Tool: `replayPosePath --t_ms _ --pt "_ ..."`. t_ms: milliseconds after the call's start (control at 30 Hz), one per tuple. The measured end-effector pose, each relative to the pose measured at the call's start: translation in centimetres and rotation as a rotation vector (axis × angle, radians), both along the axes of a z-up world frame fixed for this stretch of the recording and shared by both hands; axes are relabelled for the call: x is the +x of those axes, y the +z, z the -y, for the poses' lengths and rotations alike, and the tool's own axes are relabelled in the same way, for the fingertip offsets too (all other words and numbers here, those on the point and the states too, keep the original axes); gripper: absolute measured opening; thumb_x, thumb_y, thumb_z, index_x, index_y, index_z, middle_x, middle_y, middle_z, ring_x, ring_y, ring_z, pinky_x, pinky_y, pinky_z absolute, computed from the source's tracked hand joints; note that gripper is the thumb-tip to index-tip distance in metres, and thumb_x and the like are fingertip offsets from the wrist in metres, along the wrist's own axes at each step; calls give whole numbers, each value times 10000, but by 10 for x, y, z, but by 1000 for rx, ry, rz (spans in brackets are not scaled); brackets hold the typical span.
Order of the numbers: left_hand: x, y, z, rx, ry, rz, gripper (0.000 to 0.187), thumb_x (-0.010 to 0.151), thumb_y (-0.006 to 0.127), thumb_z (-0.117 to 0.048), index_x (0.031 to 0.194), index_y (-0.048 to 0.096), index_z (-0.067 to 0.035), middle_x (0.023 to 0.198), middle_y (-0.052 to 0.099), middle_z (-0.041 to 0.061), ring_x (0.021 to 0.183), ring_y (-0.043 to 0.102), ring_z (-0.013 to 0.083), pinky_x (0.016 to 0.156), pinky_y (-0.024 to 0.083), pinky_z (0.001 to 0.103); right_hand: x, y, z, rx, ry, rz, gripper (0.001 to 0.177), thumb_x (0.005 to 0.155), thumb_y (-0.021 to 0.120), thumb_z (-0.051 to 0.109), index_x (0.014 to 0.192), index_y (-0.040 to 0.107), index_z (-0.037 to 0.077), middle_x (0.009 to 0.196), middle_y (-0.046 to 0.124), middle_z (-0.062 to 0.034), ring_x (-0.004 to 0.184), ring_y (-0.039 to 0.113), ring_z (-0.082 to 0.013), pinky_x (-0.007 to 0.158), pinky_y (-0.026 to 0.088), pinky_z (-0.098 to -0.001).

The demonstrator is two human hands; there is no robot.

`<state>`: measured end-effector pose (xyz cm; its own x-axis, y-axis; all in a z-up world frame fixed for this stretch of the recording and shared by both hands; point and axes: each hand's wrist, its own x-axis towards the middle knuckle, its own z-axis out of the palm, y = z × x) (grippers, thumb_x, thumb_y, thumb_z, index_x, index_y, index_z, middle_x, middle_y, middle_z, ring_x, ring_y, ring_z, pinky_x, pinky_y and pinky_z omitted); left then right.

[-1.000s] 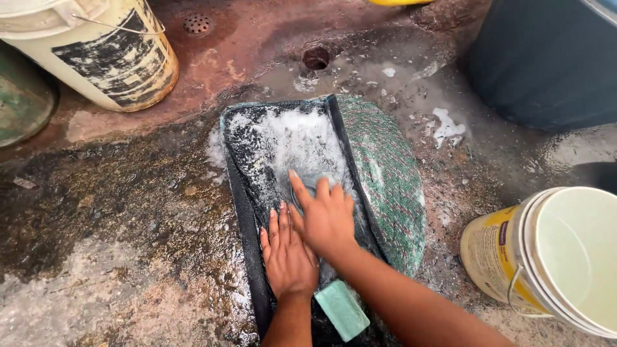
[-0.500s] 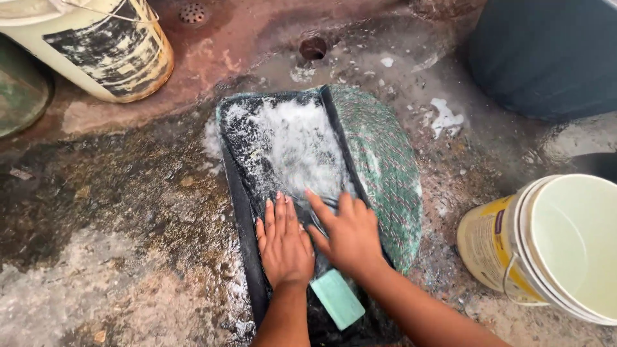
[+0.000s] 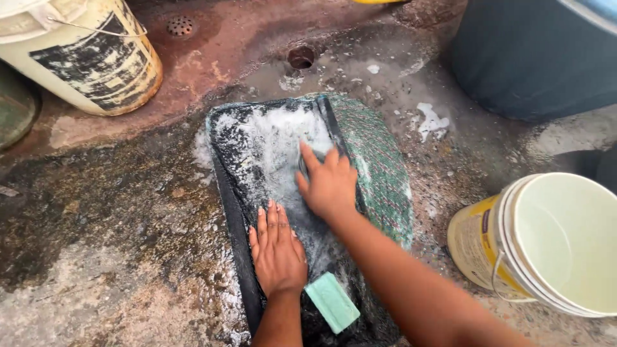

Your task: Cleaning and scrubbing car mats with soap and water.

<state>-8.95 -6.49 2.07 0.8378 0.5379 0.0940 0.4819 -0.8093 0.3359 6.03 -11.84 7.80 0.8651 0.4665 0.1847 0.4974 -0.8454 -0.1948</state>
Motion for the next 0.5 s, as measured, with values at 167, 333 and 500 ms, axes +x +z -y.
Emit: replayPosePath --t_ms 167,333,500 --pt "0 4 0 -14 -6 4 607 967 412 -251 1551 343 -99 1664 260 30 1542 172 232 1238 97 439 -53 8 59 -10 -47 -34 677 864 686 479 1496 498 325 1087 564 -187 986 573 -371 812 477 -499" --pt "1 4 -1 8 -6 9 607 966 410 -249 1550 342 -98 1659 268 30 1538 179 230 1236 100 439 -18 4 33 -73 -186 -67 650 889 666 480 1500 501 335 1060 561 -176 962 571 -370 805 472 -507" --pt "1 2 0 11 -6 -34 602 960 412 -242 1542 340 -109 1667 247 24 1540 163 226 1233 93 431 46 -14 -7 -85 -260 -38 653 877 637 511 1486 479 334 1159 557 -185 1067 553 -390 848 451 -530"
